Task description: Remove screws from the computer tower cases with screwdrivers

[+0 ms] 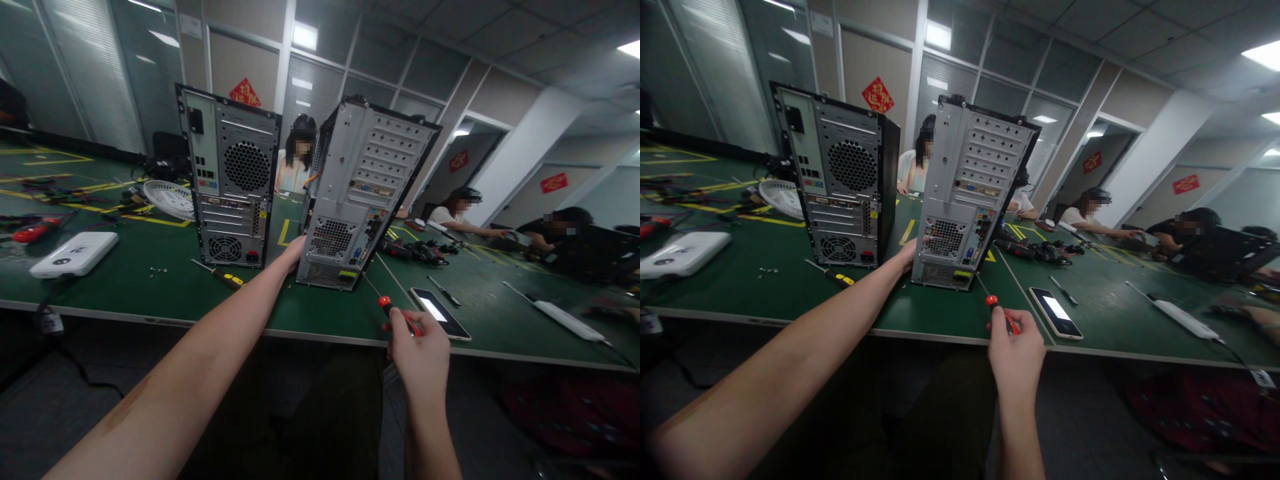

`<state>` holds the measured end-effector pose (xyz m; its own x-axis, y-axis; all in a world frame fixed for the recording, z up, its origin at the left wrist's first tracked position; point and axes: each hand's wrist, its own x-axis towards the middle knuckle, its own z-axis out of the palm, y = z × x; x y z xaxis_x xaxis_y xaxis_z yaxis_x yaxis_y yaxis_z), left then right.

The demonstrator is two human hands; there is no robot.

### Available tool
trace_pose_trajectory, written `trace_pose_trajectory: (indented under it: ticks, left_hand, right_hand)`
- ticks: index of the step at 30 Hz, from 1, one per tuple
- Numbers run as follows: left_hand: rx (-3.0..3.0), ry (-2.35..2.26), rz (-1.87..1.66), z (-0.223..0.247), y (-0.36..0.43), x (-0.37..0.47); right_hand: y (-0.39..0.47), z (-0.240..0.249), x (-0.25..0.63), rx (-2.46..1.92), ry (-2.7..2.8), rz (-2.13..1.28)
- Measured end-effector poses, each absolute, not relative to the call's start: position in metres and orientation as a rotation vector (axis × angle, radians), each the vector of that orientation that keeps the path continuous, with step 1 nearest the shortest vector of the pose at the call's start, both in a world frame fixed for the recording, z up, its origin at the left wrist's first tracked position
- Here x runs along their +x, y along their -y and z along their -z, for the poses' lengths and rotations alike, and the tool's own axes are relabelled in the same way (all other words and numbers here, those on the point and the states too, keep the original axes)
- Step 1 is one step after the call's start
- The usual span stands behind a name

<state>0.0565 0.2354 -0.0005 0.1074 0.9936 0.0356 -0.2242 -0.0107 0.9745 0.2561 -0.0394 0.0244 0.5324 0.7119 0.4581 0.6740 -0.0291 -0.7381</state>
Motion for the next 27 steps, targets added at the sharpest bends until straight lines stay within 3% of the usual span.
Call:
trace_pose_trajectory:
  ticks: [15,21,27]
  left_hand:
    - [1.104,-0.948,-1.238,0.000,-0.233,0.057]
    - [1.132,-0.953,-1.224,0.003,-0.236,0.056]
    - [1.097,-0.928,-1.219,-0.001,-0.232,0.057]
  right_hand:
    - [0.046,-0.069,0.271,-1.823,2.154,0.936]
    - [0.038,-0.071,0.270,-1.900,1.975,0.685]
    - [0.040,-0.057,0.259,-1.953,1.546,0.191]
